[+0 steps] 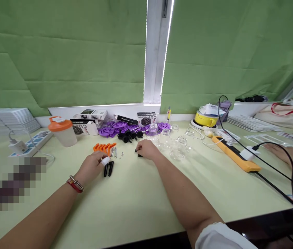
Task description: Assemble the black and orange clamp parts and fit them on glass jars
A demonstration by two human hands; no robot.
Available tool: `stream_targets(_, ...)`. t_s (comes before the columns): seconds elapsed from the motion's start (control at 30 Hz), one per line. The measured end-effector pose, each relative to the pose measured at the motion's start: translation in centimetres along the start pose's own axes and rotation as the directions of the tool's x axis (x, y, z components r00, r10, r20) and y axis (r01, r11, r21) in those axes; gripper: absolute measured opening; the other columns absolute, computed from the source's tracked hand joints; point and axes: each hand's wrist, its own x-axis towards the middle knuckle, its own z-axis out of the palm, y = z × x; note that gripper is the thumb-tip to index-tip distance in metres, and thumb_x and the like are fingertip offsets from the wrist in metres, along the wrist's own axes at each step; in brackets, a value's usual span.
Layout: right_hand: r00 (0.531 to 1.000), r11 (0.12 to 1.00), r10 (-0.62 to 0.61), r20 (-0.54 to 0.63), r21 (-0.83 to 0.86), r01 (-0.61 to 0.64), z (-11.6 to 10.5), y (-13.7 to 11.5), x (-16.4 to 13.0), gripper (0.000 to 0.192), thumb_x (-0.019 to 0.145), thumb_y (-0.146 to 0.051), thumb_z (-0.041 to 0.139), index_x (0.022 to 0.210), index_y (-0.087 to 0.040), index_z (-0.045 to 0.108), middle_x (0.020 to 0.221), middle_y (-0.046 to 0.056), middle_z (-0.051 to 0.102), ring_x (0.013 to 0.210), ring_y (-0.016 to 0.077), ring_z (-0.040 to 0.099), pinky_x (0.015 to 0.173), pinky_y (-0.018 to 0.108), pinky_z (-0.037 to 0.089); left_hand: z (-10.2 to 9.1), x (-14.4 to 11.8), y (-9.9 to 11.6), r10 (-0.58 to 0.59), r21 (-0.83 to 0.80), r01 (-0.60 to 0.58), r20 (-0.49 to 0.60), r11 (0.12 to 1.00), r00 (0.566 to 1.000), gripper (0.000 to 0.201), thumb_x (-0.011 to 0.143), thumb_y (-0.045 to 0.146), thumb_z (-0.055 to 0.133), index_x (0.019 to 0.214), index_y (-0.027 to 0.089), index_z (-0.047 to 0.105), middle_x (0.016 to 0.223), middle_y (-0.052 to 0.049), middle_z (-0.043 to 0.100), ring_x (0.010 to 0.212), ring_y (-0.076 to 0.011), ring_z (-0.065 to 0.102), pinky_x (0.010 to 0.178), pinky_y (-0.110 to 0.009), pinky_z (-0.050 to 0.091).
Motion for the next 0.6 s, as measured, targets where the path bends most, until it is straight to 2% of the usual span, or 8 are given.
stream_targets(0.07,0.998,0.995,0.023,0.066,-0.097,-0.016,-1.3,1.1,-0.2,0.008,0.062,-0.015,0.065,0.069,-0.017,0.068,0.067,0.0,0.061,0.061,0.0115,0.052,0.053,0.021,0.036,0.2,-0.2,0.3,0.027,0.006,-0.027,-0.005,1.0,1.0,0.02,0.082,0.028,0.042,0.084,0.021,0.061,0.086,-0.004,0.061,0.077,-0.0189,0.055,0.065,-0.029,0.041)
stream_targets(0.13,0.994,0.989,0.034,0.108,-0.148,-0.018,-1.7,1.6,-0.3,0.011,0.059,-0.016,0.068,0.069,-0.018,0.069,0.071,0.0,0.062,0.061,0.0119,0.053,0.052,0.021,0.035,0.4,-0.4,0.6,0.044,0.017,-0.044,0.008,0.999,0.999,0.02,0.081,0.025,0.043,0.089,0.021,0.061,0.089,-0.004,0.061,0.079,-0.0192,0.055,0.066,-0.029,0.041)
stream_targets(0.33,0.991,0.968,0.047,0.126,-0.25,-0.014,-0.6,1.2,-0.2,0.017,0.056,-0.014,0.071,0.072,-0.019,0.07,0.083,0.004,0.065,0.071,0.0159,0.057,0.051,0.021,0.033,0.6,-0.6,0.7,0.05,0.031,-0.05,0.009,0.998,0.999,0.023,0.079,0.022,0.044,0.094,0.021,0.06,0.09,-0.004,0.061,0.079,-0.0186,0.055,0.065,-0.028,0.042)
stream_targets(0.6,0.985,0.975,0.061,0.164,-0.219,-0.024,-0.1,1.0,-0.3,0.012,0.058,-0.013,0.068,0.069,-0.018,0.07,0.079,0.005,0.067,0.07,0.0168,0.057,0.052,0.022,0.035,0.5,-0.6,0.7,0.043,0.011,-0.043,0.015,0.999,0.999,0.023,0.082,0.025,0.043,0.096,0.02,0.061,0.092,-0.004,0.061,0.081,-0.019,0.056,0.067,-0.029,0.043)
